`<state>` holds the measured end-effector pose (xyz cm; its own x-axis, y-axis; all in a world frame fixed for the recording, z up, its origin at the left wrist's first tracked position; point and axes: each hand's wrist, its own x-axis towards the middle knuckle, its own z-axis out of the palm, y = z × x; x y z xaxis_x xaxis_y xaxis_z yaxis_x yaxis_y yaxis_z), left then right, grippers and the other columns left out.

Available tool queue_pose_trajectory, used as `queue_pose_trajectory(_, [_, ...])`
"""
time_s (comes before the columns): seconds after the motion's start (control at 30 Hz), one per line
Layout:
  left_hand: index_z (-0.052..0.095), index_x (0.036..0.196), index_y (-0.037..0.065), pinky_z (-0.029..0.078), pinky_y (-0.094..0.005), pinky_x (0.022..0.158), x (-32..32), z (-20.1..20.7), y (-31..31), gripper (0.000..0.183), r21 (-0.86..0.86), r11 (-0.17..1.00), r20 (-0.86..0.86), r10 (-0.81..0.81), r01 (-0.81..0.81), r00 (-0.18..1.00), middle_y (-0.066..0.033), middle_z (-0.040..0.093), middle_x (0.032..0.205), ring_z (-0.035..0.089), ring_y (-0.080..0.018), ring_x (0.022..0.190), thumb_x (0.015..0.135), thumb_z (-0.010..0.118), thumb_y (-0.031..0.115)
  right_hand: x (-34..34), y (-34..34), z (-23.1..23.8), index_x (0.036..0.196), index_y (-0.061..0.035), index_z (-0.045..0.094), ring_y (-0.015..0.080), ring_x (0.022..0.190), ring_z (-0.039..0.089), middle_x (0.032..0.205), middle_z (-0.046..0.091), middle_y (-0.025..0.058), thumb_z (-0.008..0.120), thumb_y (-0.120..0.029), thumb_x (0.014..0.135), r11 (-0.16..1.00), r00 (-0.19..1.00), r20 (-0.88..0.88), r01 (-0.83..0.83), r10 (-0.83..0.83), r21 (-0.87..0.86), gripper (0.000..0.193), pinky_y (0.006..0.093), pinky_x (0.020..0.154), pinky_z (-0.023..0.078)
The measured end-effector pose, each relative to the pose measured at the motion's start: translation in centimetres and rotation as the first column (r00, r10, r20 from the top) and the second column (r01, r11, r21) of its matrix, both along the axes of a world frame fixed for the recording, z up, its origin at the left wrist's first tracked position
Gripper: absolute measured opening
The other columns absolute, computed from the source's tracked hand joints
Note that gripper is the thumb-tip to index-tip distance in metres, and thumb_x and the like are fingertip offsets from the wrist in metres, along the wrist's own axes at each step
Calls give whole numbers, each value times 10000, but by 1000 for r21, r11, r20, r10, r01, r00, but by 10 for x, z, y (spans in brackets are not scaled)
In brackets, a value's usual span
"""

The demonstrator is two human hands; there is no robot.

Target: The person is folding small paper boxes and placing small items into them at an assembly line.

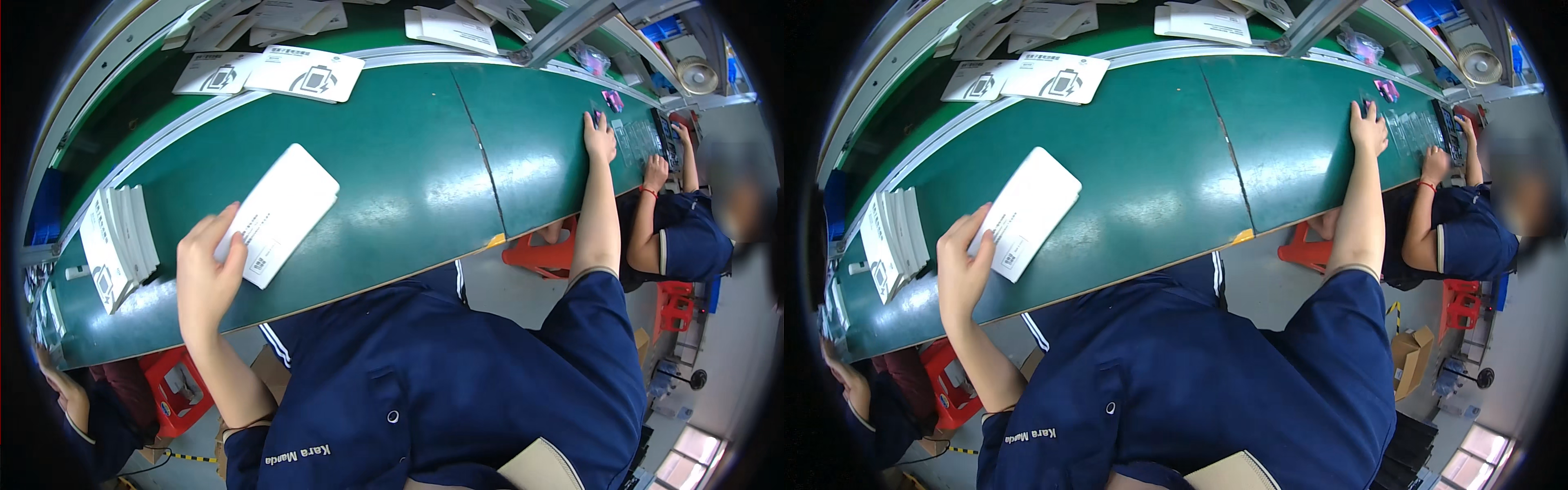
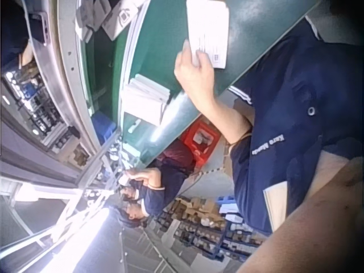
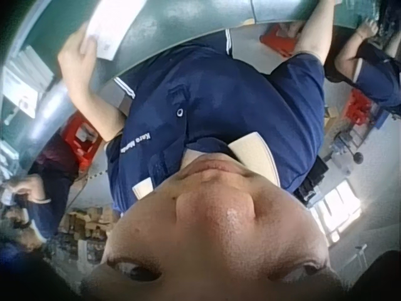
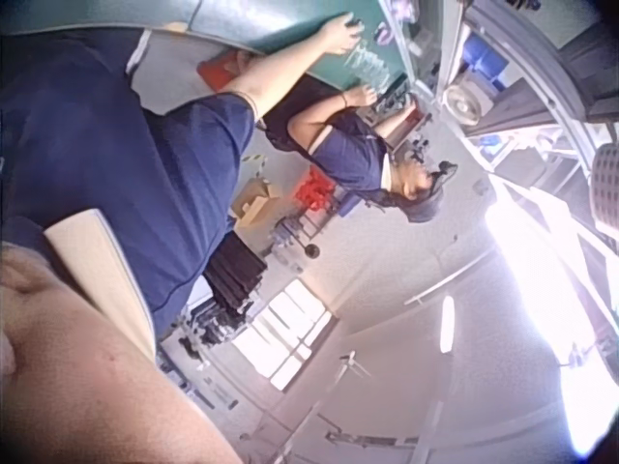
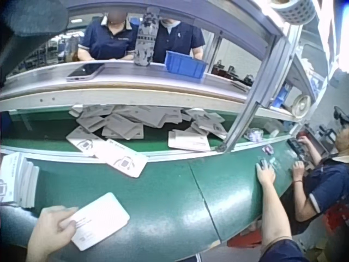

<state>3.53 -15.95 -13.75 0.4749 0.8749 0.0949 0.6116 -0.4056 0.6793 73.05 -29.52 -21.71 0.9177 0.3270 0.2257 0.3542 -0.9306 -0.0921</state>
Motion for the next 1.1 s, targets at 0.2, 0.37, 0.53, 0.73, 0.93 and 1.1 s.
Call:
queue_pose_trajectory(0.2, [552,1336,47,351,-444,1110,42,-24,-10,724,274,922,-285,-195,274,939,-183,503,1417,473,-381,1305,687,811,238,-96,-6,-13,1377,-318,521,395,1332,393,1444,433,178,502,-522,935,922,919,66,-388,388,-6,488,541,1107,260])
queue_pose_trajectory(0.37, [553,1326,50,341,-453,1134,61,-26,-13,769,169,898,-148,-384,405,912,-136,547,1379,470,-310,1326,663,830,323,-303,-11,21,1259,-236,621,406,1239,454,1348,471,248,699,-344,862,709,714,89,-701,695,77,419,513,1056,306])
queue_pose_trajectory(0.53, [548,1339,54,350,-456,1129,66,-32,-10,818,151,871,-105,-455,467,884,-136,549,1385,468,-301,1338,621,851,306,-357,-8,28,1152,-188,688,375,1165,488,1301,503,194,793,-208,727,449,485,19,-824,875,346,438,446,1012,363])
queue_pose_trajectory(0.73, [577,1274,49,358,-480,1117,69,-29,-14,812,189,905,-111,-365,381,924,-146,597,1248,507,-333,1284,564,863,320,-382,-4,49,1092,-171,713,395,1305,429,1421,441,192,771,-121,658,70,6,-224,-957,975,281,440,522,1093,319])
queue_pose_trajectory(0.93, [519,1257,62,458,-453,955,87,-30,-23,806,230,899,49,-392,371,919,-147,584,1154,599,-338,1058,559,854,286,-421,17,42,1299,-44,495,403,1465,222,1570,200,247,507,103,692,-139,-136,96,-346,986,928,625,506,1178,205])
queue_pose_trajectory(1.1, [444,1271,92,520,-368,684,104,-29,-32,890,214,977,532,-127,12,837,-123,558,1055,613,-273,904,542,934,233,-439,32,84,1393,58,426,281,1308,480,1435,447,223,459,98,860,323,-383,-125,513,915,795,535,389,1093,372])
